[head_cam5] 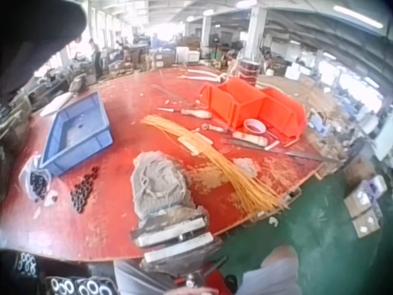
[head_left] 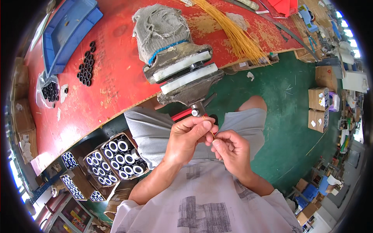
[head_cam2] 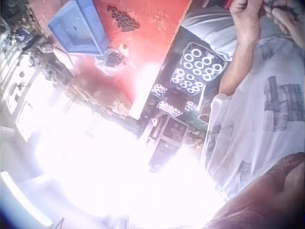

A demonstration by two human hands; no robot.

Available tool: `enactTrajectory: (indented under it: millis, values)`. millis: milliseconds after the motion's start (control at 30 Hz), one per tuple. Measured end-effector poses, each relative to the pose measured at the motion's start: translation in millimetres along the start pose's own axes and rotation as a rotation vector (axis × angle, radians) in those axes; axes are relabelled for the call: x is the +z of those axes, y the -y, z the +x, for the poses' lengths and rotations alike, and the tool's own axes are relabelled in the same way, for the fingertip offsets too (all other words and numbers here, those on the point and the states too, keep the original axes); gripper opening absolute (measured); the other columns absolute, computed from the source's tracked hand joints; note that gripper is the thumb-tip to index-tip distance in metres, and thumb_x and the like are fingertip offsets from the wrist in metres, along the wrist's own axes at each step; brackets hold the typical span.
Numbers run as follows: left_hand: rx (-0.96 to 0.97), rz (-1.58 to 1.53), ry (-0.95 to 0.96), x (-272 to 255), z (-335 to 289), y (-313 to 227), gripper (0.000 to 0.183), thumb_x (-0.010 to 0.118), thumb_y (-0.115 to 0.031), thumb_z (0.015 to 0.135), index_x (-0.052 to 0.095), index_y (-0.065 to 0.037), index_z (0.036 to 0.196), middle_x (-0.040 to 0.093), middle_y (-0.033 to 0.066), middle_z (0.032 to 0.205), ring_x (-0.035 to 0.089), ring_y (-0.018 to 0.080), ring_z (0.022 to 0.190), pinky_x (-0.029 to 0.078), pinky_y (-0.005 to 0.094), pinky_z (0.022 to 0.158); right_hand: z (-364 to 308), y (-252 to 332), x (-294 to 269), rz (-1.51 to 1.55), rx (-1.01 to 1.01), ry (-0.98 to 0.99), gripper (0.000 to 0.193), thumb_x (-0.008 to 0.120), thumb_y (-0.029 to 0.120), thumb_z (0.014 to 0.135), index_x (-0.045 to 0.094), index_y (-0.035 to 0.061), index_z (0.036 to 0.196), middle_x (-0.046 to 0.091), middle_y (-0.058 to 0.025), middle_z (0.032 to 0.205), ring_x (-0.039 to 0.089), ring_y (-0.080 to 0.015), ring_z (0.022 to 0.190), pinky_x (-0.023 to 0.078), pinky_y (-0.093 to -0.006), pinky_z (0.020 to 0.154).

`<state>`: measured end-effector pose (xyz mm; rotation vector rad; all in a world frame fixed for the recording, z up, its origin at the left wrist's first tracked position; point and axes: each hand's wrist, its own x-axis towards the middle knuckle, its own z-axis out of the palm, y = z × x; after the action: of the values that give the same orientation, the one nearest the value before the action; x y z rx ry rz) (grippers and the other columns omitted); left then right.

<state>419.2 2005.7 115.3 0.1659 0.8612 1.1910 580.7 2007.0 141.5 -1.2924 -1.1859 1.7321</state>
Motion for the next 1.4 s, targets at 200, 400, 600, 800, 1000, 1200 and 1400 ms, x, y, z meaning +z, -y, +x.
enactTrajectory:
  millis: [200, 400, 600, 800, 1000, 1200, 1400]
  values:
    - [0.095, 0.139, 0.026, 9.9, -12.1, -10.4, 0.016, 0.065, -0.010, 0.096, 0.070, 0.001, 0.106, 0.072, 0.0108, 0.094, 0.065, 0.0134, 0.076, 0.054, 0.0288, 0.067, -3.5, 10.0, -4.5, 0.064, 0.035, -0.012, 0.008, 0.062, 0.003, 0.096, 0.061, -0.0013, 0.103, 0.064, -0.0037, 0.081, 0.054, -0.0048, 0.065, 0.044, -0.0196, 0.055]
    - [0.196, 0.305, 0.020, 29.0, -24.5, -32.2, 0.013, 0.062, -0.006, 0.095, 0.070, 0.003, 0.102, 0.072, 0.0155, 0.096, 0.067, 0.0181, 0.075, 0.055, 0.0324, 0.066, 0.0, 23.3, -2.8, 0.046, -0.098, 0.045, 0.008, 0.064, 0.002, 0.094, 0.061, -0.0020, 0.100, 0.063, -0.0026, 0.086, 0.054, -0.0033, 0.070, 0.044, -0.0193, 0.059]
    - [0.295, 0.398, -0.046, 35.7, -48.3, -80.8, 0.024, 0.066, -0.007, 0.094, 0.066, 0.002, 0.116, 0.072, 0.0125, 0.105, 0.067, 0.0134, 0.085, 0.054, 0.0262, 0.072, 25.1, 54.5, 8.5, 0.172, -0.179, -0.013, 0.006, 0.064, 0.003, 0.094, 0.061, -0.0009, 0.095, 0.062, -0.0013, 0.083, 0.053, -0.0022, 0.068, 0.044, -0.0183, 0.058]
    - [0.883, 1.087, -0.266, 27.5, -34.7, -120.4, 0.016, 0.065, 0.001, 0.088, 0.068, 0.003, 0.104, 0.068, 0.0149, 0.104, 0.064, 0.0268, 0.104, 0.049, 0.0366, 0.091, 66.0, 57.1, 18.6, 0.160, -0.168, -0.018, 0.006, 0.063, 0.006, 0.095, 0.061, -0.0002, 0.093, 0.059, 0.0014, 0.071, 0.049, -0.0015, 0.056, 0.040, -0.0178, 0.048]
    - [0.988, 1.390, -0.216, 37.2, 4.1, -130.9, 0.020, 0.067, 0.000, 0.083, 0.069, 0.002, 0.103, 0.061, 0.0168, 0.120, 0.053, 0.0375, 0.121, 0.043, 0.0456, 0.101, 76.5, 66.6, 38.3, 0.079, -0.244, -0.077, 0.006, 0.065, 0.003, 0.093, 0.061, -0.0006, 0.093, 0.060, 0.0016, 0.073, 0.051, -0.0014, 0.059, 0.042, -0.0177, 0.051]
    - [0.934, 1.328, -0.210, 43.8, 17.8, -126.6, 0.018, 0.063, -0.006, 0.088, 0.070, 0.000, 0.104, 0.058, 0.0176, 0.130, 0.041, 0.0399, 0.136, 0.035, 0.0482, 0.110, 80.4, 76.9, 50.3, -0.081, -0.359, -0.152, 0.006, 0.066, -0.001, 0.091, 0.061, -0.0005, 0.091, 0.061, 0.0015, 0.074, 0.055, -0.0016, 0.064, 0.046, -0.0191, 0.056]
    - [0.928, 1.260, -0.237, 45.9, 25.5, -122.9, 0.015, 0.063, -0.006, 0.089, 0.071, 0.000, 0.100, 0.058, 0.0178, 0.131, 0.037, 0.0411, 0.138, 0.031, 0.0494, 0.112, 82.4, 76.6, 50.4, -0.157, -0.404, -0.186, 0.006, 0.067, -0.002, 0.089, 0.061, -0.0014, 0.090, 0.063, 0.0003, 0.073, 0.056, -0.0025, 0.062, 0.047, -0.0202, 0.055]
